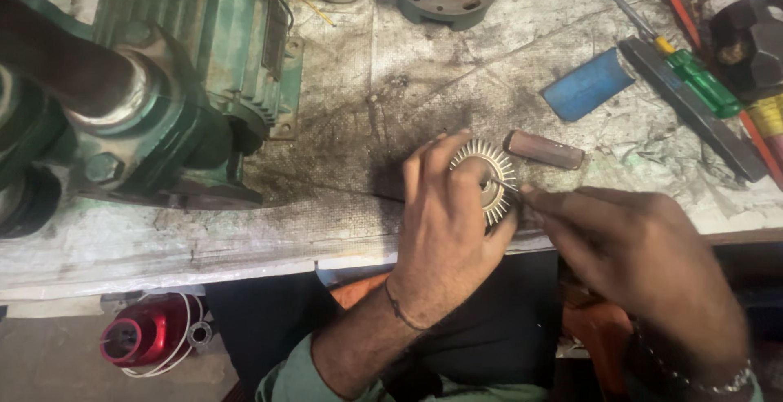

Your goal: The person holds a brass pump impeller on a workbench and files the edges of its blades with a small file, rotating the impeller to reach different blades. At the end they set the impeller down and pick up a round metal disc from the bench.

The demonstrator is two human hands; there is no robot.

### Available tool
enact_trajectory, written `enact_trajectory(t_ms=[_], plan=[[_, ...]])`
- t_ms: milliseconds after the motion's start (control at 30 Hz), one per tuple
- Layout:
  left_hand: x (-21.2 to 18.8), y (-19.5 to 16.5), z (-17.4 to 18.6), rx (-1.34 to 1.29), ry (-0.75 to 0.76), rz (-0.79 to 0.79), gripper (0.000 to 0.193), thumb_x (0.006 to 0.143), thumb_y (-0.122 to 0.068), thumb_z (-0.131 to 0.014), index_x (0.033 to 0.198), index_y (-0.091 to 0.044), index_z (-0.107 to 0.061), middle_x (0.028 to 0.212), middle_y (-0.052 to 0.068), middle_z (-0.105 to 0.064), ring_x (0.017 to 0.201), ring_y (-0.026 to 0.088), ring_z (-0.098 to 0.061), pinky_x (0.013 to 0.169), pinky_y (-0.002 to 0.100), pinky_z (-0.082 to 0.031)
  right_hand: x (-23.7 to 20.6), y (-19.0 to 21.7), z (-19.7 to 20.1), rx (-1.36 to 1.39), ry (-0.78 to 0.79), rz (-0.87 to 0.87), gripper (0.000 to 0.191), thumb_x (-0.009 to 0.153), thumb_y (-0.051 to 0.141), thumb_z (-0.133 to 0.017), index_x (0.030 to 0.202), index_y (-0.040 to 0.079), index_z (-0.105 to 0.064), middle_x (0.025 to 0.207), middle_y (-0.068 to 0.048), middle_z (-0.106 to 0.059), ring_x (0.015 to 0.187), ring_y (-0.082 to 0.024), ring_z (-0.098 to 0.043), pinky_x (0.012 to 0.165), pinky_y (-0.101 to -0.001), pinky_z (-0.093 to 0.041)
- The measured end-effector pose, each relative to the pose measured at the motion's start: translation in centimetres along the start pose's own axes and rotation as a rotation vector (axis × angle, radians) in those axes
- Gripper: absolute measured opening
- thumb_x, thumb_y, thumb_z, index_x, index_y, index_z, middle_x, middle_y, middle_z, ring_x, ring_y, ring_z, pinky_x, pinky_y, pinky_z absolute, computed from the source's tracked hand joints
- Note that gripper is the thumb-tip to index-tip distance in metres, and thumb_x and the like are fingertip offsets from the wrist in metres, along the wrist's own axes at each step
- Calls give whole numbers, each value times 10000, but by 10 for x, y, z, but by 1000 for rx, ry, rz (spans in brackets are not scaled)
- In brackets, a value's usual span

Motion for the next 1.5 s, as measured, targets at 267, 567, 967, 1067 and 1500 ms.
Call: enact_trajectory(t_ms=[267,567,967,1067,1500], plan=[[4,-3,3,-6,-10,24,721,756,-98,-902,1279,-6,-413,1399,242,-462,1286,447,-492,1094,564,-456,13,12,12,202,-152,297,245,797,108,-769,1038,76,-801,693,-85,-767,413,-142,-649,383,-317,-515],[3,-4,1,7,-4,-28,711,783,-103,-904,1285,-18,-408,1414,239,-444,1324,453,-487,1119,570,-456,-6,10,8,5,-74,107,280,806,155,-792,1085,138,-813,768,-68,-768,463,-198,-692,470,-358,-547],[3,4,-6,32,-5,-7,734,759,-147,-919,1261,4,-404,1373,260,-452,1277,437,-497,1079,568,-453,15,20,12,245,-205,380,301,816,89,-769,1117,88,-782,829,-107,-780,515,-199,-701,455,-322,-551],[4,4,-3,14,-52,53,722,762,-123,-905,1276,3,-414,1388,240,-496,1267,418,-519,1085,539,-457,1,32,12,135,-268,300,329,806,128,-760,1133,101,-779,851,-131,-776,544,-280,-711,478,-383,-561],[11,7,7,-106,-16,214,831,746,-133,-891,1371,78,-385,1382,273,-499,1318,437,-481,1130,521,-425,7,33,11,-319,105,-69,329,898,327,-700,1222,316,-757,749,-53,-762,613,-267,-717,567,-409,-558]])
Point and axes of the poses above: each hand's wrist, its own x-axis towards the middle knuckle, its own z-axis out of the back of the hand, y = z × x, the point moved 4 cm from there along x, towards the middle knuckle
